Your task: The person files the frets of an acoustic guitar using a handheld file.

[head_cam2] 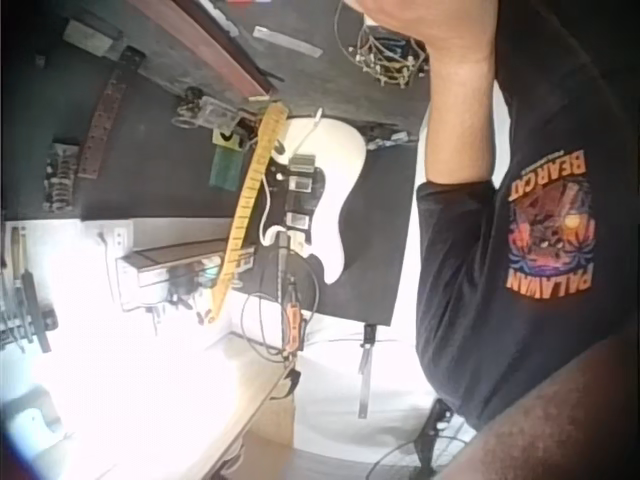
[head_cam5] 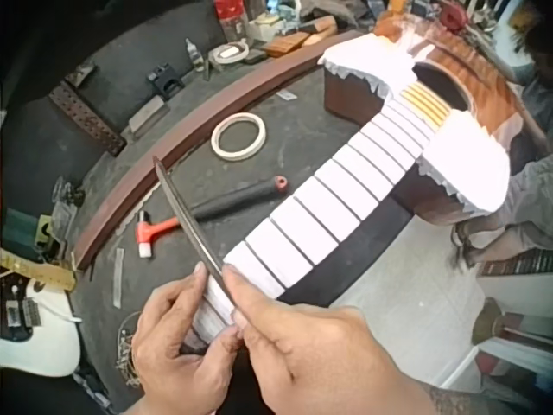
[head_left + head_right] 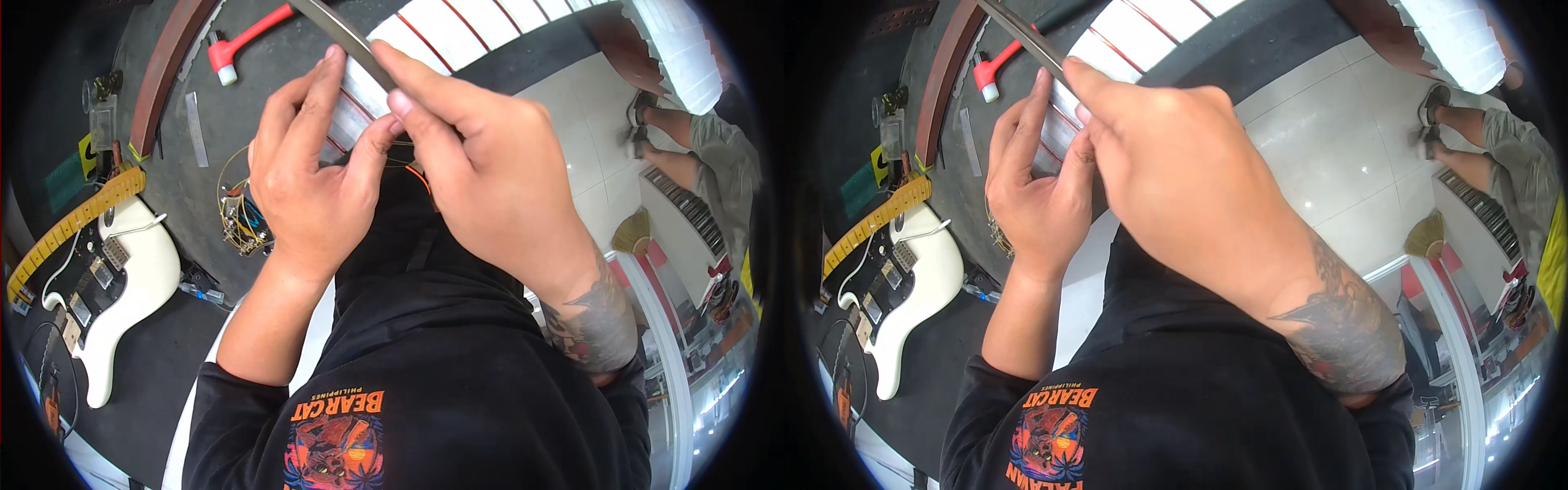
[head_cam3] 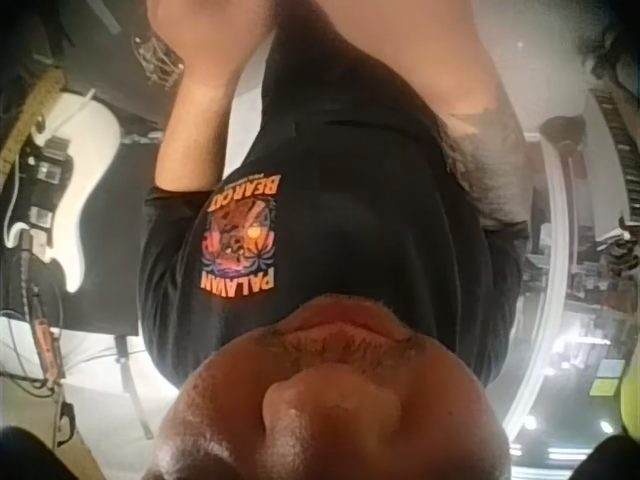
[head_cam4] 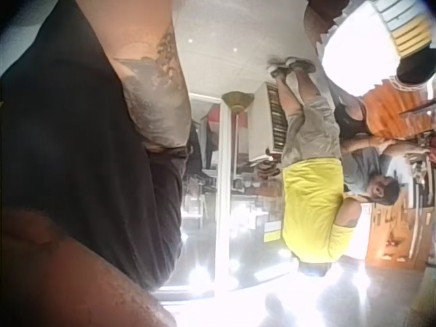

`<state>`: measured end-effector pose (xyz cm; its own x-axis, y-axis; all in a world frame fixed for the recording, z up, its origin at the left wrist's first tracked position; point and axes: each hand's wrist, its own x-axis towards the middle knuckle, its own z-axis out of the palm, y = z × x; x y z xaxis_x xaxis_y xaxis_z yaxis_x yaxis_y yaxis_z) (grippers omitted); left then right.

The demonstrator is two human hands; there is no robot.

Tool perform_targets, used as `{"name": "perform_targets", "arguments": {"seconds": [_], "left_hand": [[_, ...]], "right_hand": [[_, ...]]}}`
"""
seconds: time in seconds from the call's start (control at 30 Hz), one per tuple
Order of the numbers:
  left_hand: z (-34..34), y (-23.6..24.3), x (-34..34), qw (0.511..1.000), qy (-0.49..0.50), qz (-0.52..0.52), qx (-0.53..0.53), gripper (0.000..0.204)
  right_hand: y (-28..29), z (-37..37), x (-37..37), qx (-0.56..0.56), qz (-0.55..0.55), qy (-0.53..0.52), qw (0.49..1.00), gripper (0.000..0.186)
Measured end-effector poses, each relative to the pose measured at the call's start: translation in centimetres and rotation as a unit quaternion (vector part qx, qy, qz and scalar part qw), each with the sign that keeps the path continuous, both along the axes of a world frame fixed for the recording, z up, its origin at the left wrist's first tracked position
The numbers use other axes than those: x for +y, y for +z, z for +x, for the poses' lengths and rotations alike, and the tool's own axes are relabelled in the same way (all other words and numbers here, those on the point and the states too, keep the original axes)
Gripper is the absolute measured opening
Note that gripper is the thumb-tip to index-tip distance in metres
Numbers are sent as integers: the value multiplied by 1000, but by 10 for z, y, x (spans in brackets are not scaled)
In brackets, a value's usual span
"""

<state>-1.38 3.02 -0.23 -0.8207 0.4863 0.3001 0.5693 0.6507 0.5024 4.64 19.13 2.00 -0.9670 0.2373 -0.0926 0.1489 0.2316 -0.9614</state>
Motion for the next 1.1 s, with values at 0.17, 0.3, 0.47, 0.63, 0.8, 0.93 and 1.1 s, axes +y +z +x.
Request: {"name": "perform_targets", "arguments": {"seconds": [0.17, 0.3, 0.47, 0.63, 0.8, 0.93, 1.1], "left_hand": [[3, 8, 0, 999, 8, -6, -32, 63], [4, 12, 1, 998, 3, -14, -53, 63], [2, 9, 0, 999, -9, -10, -51, 65], [1, 11, -2, 998, -6, -16, -60, 66], [-1, 10, -2, 998, -14, -10, -62, 68], [2, 12, -2, 997, -10, -20, -70, 69], [2, 11, -1, 997, -12, -25, -70, 69]], "right_hand": [[9, 85, 16, -68, 42, 46, 996, 47], [5, 152, 27, -77, 34, 54, 995, 54], [7, 91, 19, -60, 35, 52, 996, 48], [3, 11, 2, -37, -2, 31, 999, 43], [2, 82, 18, -29, 73, 54, 995, 51], [0, 138, 21, -48, 84, 56, 994, 55], [8, 54, 11, -21, 57, 54, 997, 50]]}}
